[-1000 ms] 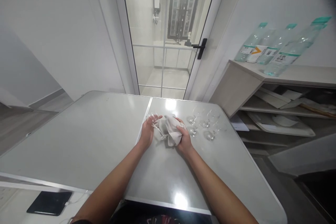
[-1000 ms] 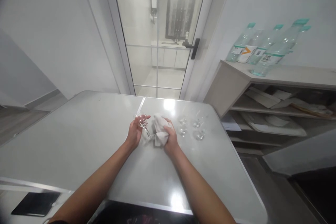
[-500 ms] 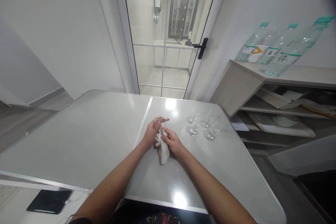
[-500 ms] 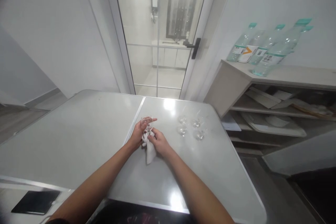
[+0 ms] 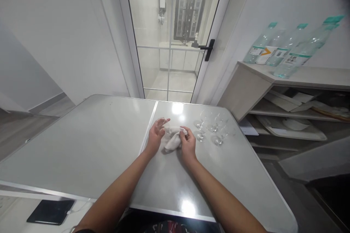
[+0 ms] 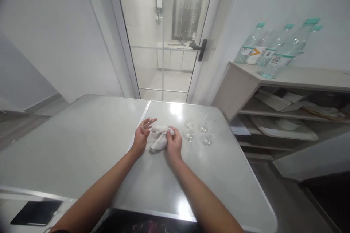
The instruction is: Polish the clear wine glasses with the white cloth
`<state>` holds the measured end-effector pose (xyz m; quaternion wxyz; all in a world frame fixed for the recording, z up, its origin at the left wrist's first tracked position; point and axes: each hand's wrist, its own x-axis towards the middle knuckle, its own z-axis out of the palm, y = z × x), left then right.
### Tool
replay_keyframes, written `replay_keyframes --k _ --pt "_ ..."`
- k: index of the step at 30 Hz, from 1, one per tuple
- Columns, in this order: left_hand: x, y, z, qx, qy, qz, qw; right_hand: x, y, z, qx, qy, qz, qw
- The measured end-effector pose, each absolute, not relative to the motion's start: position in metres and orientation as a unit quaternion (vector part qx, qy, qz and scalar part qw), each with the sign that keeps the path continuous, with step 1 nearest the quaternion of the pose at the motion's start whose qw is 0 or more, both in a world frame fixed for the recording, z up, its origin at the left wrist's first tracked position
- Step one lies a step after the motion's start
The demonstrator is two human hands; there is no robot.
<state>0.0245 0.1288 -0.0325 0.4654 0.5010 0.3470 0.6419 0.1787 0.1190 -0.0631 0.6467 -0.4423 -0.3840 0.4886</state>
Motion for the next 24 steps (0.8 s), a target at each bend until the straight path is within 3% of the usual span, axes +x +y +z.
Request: replay_keyframes --k 2,7,24 --pt "0.024 0.129 -0.03 0.504 0.337 0.668 0.432 0.178 0.122 -0.062 -0.419 -0.31 0.542 0.66" --pt "0.022 0.129 -0.032 0.554 0.311 0.652 0.414 0.173 0.121 -0.057 -0.301 -0.307 0.709 0.559" --pt "0.024 0.124 -0.034 0.64 0.302 0.573 0.414 0.188 0.133 -0.074 -0.384 -0.309 0.673 0.552"
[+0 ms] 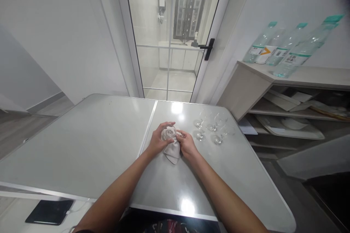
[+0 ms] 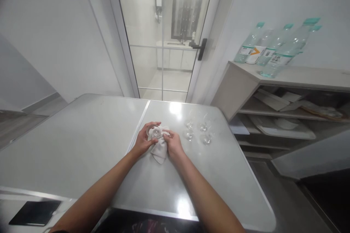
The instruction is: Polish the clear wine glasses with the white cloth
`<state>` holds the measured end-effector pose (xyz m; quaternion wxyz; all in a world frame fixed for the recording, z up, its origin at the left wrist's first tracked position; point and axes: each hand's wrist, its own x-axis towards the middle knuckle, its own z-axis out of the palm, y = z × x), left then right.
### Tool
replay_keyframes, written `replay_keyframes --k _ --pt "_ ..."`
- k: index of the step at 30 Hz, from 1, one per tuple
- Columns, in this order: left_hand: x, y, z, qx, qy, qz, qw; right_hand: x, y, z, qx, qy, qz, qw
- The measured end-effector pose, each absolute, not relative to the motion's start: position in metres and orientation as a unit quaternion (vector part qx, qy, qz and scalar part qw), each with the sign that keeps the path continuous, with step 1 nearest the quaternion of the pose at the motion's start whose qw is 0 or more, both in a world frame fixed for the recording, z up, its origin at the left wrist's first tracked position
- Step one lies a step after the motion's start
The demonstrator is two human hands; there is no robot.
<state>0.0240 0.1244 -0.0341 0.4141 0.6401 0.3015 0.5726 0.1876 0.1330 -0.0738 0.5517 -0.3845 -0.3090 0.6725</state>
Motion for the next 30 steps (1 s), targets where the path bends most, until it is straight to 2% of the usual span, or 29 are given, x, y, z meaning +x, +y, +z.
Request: replay_keyframes --k 9,12,17,21,25,27,30 --pt "0.022 0.126 -0.033 0.632 0.309 0.594 0.39 0.188 0.133 -0.077 -0.455 -0.331 0.62 0.547" --pt "0.021 0.127 -0.035 0.625 0.318 0.609 0.371 0.188 0.131 -0.075 -0.512 -0.388 0.557 0.527" --pt "0.02 0.131 -0.037 0.592 0.369 0.641 0.321 0.19 0.123 -0.063 -0.573 -0.543 0.373 0.487" --pt "0.019 0.132 -0.036 0.583 0.397 0.641 0.301 0.189 0.117 -0.058 -0.591 -0.6 0.323 0.432" --pt "0.02 0.131 -0.034 0.599 0.419 0.618 0.29 0.186 0.112 -0.057 -0.524 -0.687 0.287 0.414" --pt "0.02 0.131 -0.033 0.599 0.427 0.611 0.293 0.185 0.107 -0.053 -0.463 -0.745 0.319 0.36" --pt "0.02 0.132 -0.034 0.602 0.429 0.602 0.301 0.183 0.096 -0.043 -0.387 -0.825 0.339 0.233"
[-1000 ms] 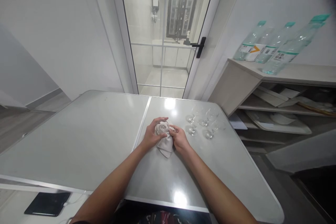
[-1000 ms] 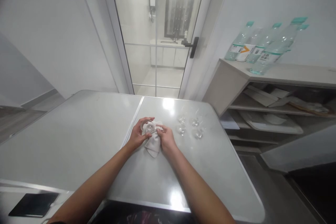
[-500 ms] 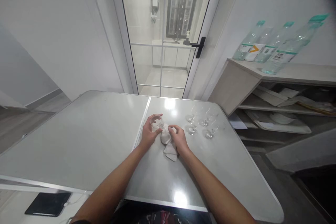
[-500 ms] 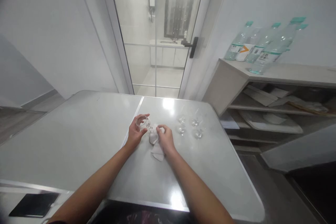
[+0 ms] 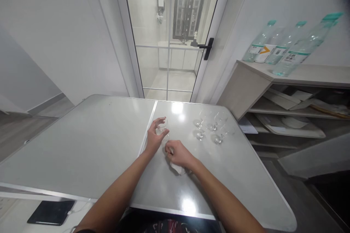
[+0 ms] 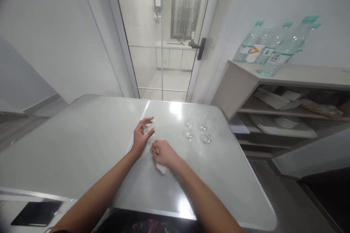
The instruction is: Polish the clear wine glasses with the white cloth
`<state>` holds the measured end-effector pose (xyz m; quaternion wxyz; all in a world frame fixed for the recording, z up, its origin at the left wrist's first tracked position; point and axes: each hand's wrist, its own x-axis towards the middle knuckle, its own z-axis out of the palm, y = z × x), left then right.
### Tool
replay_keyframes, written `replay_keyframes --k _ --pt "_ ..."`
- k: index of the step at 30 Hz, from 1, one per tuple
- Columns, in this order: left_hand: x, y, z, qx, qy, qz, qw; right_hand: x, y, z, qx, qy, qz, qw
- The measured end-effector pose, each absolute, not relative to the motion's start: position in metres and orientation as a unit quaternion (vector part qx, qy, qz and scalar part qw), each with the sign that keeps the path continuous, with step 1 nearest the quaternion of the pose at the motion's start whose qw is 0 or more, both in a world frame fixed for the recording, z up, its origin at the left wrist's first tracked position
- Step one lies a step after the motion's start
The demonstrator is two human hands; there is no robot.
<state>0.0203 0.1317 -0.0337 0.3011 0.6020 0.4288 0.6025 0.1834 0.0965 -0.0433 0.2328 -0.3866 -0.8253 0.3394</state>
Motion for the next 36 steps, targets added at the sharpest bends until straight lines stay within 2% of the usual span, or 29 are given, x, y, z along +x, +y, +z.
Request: replay_keyframes --k 5,11,24,36 --pt "0.02 0.133 -0.038 0.604 0.434 0.588 0.318 0.173 0.083 -0.031 -0.447 -0.871 0.191 0.068" --pt "0.022 0.133 -0.041 0.613 0.435 0.573 0.326 0.163 0.08 -0.027 -0.494 -0.865 0.092 -0.015" --pt "0.026 0.136 -0.047 0.614 0.442 0.555 0.346 0.162 0.079 -0.027 -0.511 -0.852 0.102 -0.041" --pt "0.03 0.138 -0.048 0.609 0.441 0.55 0.363 0.159 0.079 -0.031 -0.52 -0.847 0.107 -0.026"
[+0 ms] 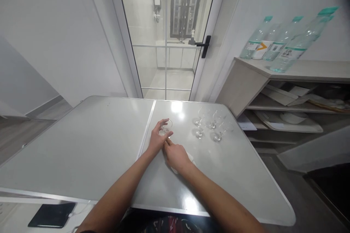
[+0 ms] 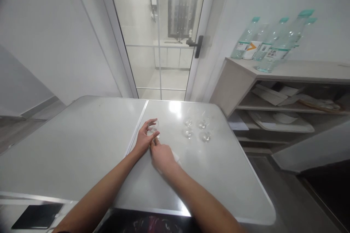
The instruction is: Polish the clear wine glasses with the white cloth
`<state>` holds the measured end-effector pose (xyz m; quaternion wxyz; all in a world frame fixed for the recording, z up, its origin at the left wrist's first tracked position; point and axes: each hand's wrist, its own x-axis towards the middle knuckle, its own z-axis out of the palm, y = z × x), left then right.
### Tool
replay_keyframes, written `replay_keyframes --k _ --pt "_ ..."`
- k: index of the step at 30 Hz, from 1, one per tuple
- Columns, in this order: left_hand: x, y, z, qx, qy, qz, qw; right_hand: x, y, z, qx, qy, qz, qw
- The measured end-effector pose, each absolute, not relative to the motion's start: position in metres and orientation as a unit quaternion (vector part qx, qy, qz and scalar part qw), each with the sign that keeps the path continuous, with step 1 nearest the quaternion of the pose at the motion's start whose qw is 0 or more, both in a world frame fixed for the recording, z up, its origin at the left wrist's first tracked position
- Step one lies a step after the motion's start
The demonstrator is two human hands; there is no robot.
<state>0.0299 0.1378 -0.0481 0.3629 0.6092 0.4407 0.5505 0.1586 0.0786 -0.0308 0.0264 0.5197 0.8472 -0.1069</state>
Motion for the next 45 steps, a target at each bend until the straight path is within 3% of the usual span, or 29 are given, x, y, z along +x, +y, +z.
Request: replay_keyframes --k 21,30,45 --pt "0.031 0.147 -0.062 0.607 0.436 0.552 0.371 0.156 0.081 -0.039 0.54 0.834 -0.113 0.029" --pt "0.028 0.143 -0.058 0.581 0.473 0.576 0.327 0.176 0.102 -0.041 0.63 0.768 -0.11 0.019" --pt "0.03 0.144 -0.058 0.596 0.471 0.555 0.338 0.214 0.147 -0.054 0.705 0.704 -0.089 -0.014"
